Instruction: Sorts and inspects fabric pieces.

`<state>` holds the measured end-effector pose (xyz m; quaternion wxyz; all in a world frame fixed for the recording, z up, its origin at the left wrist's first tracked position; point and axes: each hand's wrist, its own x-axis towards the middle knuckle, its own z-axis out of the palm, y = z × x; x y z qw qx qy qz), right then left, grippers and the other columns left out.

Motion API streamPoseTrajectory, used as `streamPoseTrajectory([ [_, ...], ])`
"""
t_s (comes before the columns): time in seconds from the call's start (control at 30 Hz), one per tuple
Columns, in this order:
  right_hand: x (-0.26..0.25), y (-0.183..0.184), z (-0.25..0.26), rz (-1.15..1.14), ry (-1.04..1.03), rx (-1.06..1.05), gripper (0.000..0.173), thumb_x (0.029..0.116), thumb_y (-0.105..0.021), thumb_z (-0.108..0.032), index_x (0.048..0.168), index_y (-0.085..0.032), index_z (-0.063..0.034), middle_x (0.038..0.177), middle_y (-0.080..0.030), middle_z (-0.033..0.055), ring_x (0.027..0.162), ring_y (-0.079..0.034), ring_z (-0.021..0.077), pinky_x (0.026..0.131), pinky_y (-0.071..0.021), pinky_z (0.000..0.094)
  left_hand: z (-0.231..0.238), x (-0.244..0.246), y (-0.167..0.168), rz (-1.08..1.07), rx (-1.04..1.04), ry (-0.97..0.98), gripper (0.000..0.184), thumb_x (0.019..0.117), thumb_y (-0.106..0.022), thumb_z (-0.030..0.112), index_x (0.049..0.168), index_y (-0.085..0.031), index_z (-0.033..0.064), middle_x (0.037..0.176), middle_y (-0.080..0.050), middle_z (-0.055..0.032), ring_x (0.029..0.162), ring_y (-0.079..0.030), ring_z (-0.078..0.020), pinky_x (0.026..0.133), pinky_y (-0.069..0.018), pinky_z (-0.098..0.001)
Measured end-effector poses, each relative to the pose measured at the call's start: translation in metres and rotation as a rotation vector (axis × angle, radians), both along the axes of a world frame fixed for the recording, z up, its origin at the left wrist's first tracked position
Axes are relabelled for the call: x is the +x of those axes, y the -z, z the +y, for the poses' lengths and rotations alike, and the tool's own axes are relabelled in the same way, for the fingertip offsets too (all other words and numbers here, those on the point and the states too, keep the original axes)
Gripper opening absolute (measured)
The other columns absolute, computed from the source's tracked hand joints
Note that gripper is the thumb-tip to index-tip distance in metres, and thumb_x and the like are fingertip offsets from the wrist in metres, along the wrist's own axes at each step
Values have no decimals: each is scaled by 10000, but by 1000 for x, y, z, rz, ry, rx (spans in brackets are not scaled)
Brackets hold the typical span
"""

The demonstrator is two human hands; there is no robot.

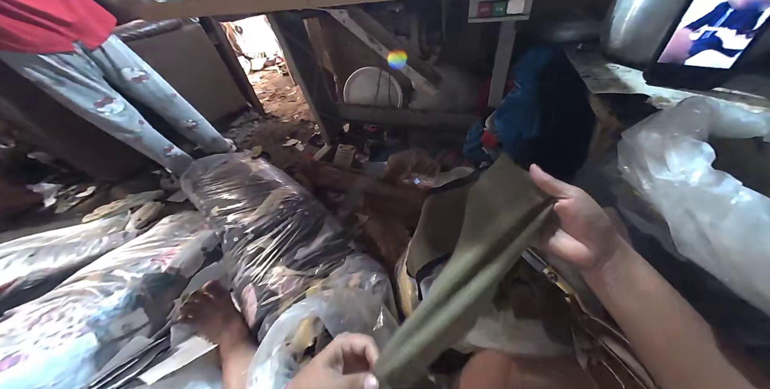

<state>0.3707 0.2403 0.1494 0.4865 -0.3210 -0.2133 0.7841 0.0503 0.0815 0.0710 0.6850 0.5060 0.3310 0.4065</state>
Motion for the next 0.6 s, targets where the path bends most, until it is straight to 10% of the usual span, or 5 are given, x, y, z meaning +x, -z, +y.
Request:
streamPoseTrajectory([
  [0.23,-6,14,26,213,342,181,402,1087,-355,-429,1124,-656,-164,1013,-737,38,943,-728,143,794,-630,374,55,-1,17,-70,-49,-325,151,964,-670,263,1096,-670,190,931,-733,29,756,-693,-38,657,-590,-216],
  [0.37,-12,16,19,199,270,274,465,1085,-329,-488,1152,-669,-179,1032,-738,35,954,-725,141,804,-627,372,75,3,13,610,72,-508,307,967,-580,183,1228,-603,22,1113,-664,-63,1000,-646,-115,887,-544,-312],
  [0.5,-48,4,-25,-352,-8,516,425,1060,-436,-507,1209,-621,-154,993,-711,-47,924,-688,44,820,-600,291,46,44,-2,459,423,-489,784,920,-720,310,1489,-373,-104,1486,-519,-177,1339,-543,-151,1106,-475,-318],
  [0.57,-80,-8,-55,-741,-370,839,355,1047,-529,-352,1259,-642,-91,1224,-669,-25,1209,-595,68,1069,-477,340,22,76,-5,377,414,-412,903,845,-819,233,1499,-320,-141,1507,-489,-178,1358,-500,-108,1140,-419,-293],
  [0.6,-94,-9,-65,-879,-598,1092,518,1025,-583,-329,1488,-530,-104,1567,-469,81,1501,-352,247,1229,-241,545,8,96,-1,409,347,-511,596,751,-870,136,1236,-606,-88,1170,-710,-37,1065,-649,3,947,-539,-224],
])
